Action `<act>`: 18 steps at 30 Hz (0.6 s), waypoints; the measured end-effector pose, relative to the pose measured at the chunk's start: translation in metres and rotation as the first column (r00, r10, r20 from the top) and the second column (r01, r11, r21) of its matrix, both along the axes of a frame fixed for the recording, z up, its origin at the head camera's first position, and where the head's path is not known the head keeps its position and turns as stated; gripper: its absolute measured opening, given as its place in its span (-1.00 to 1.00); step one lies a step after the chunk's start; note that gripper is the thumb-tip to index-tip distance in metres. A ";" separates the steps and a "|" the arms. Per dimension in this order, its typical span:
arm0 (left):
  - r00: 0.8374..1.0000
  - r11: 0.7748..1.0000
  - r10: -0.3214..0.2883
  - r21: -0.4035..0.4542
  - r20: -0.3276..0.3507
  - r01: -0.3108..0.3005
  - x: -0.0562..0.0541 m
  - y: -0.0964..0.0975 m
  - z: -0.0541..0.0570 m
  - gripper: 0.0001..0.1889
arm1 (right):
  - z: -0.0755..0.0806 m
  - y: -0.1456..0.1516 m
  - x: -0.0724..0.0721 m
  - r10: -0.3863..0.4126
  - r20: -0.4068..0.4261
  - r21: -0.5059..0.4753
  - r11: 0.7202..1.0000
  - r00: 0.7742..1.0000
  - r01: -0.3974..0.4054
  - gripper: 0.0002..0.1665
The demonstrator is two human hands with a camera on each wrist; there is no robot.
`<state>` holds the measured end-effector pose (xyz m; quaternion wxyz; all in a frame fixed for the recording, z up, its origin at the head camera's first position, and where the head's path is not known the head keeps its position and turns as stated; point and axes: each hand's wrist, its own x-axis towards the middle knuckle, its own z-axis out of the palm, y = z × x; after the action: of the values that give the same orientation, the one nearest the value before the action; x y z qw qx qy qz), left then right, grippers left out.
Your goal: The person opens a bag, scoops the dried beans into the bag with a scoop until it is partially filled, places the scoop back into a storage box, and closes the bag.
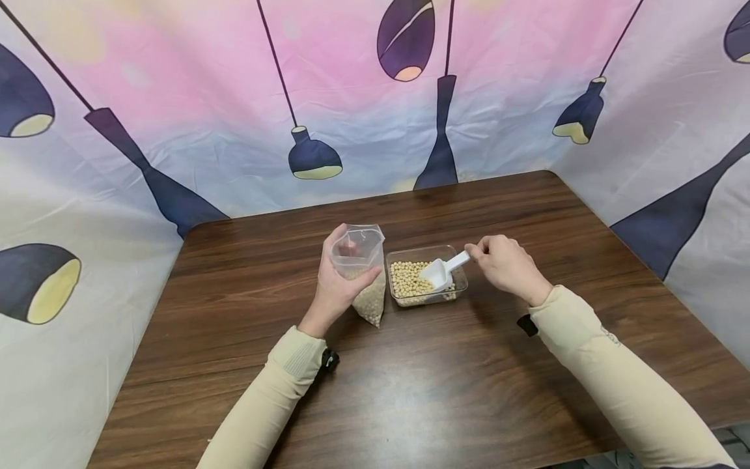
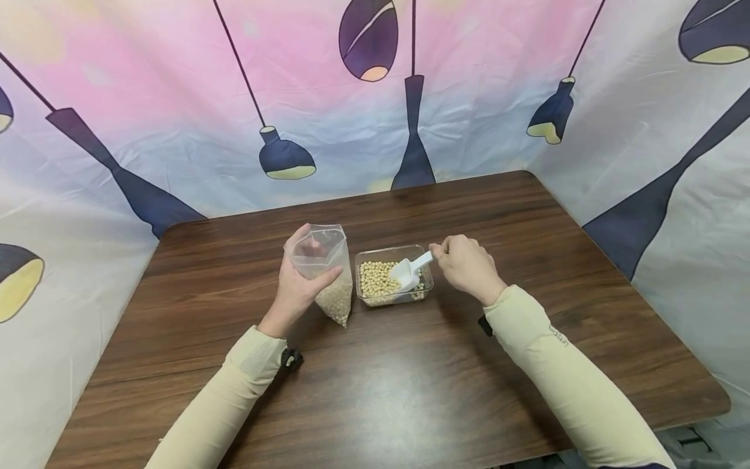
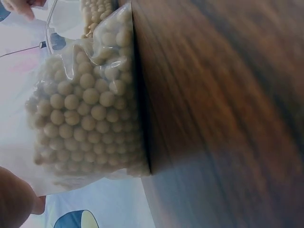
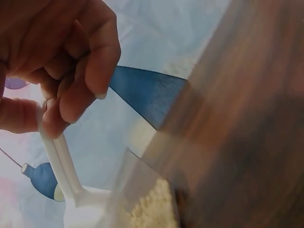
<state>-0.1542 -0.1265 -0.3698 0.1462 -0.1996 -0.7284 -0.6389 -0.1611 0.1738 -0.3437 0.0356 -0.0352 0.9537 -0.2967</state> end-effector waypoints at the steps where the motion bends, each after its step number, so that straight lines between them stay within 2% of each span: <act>1: 1.000 1.000 0.000 0.002 0.002 0.000 0.000 0.000 0.000 -0.09 | -0.003 0.000 0.000 -0.001 0.005 -0.019 1.000 1.000 0.001 -0.50; 6: 1.000 1.000 0.001 -0.002 0.020 -0.001 0.001 0.000 0.001 -0.10 | -0.017 -0.002 -0.001 0.025 0.025 -0.104 0.994 0.999 -0.022 -0.42; 9: 1.000 1.000 -0.004 -0.003 0.028 0.004 0.001 -0.001 0.001 -0.10 | -0.025 -0.003 -0.001 0.056 0.070 -0.197 0.979 0.996 -0.041 -0.43; 11: 0.999 1.000 -0.007 -0.003 0.034 0.007 0.001 -0.001 0.001 -0.10 | -0.031 -0.003 -0.002 0.065 0.113 -0.287 0.958 0.991 -0.030 -0.46; 14: 0.999 1.000 -0.008 0.003 0.041 0.008 0.001 -0.001 0.000 -0.10 | -0.040 -0.001 -0.003 0.071 0.173 -0.420 0.907 0.982 0.008 -0.51; 18: 0.999 1.000 -0.006 0.008 0.040 0.006 0.001 -0.002 0.000 -0.11 | -0.049 0.003 -0.004 0.083 0.206 -0.529 0.848 0.975 0.040 -0.53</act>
<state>-0.1531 -0.1281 -0.3695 0.1303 -0.1885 -0.7282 -0.6460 -0.1647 0.1765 -0.3928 0.1336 -0.0213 0.8244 -0.5496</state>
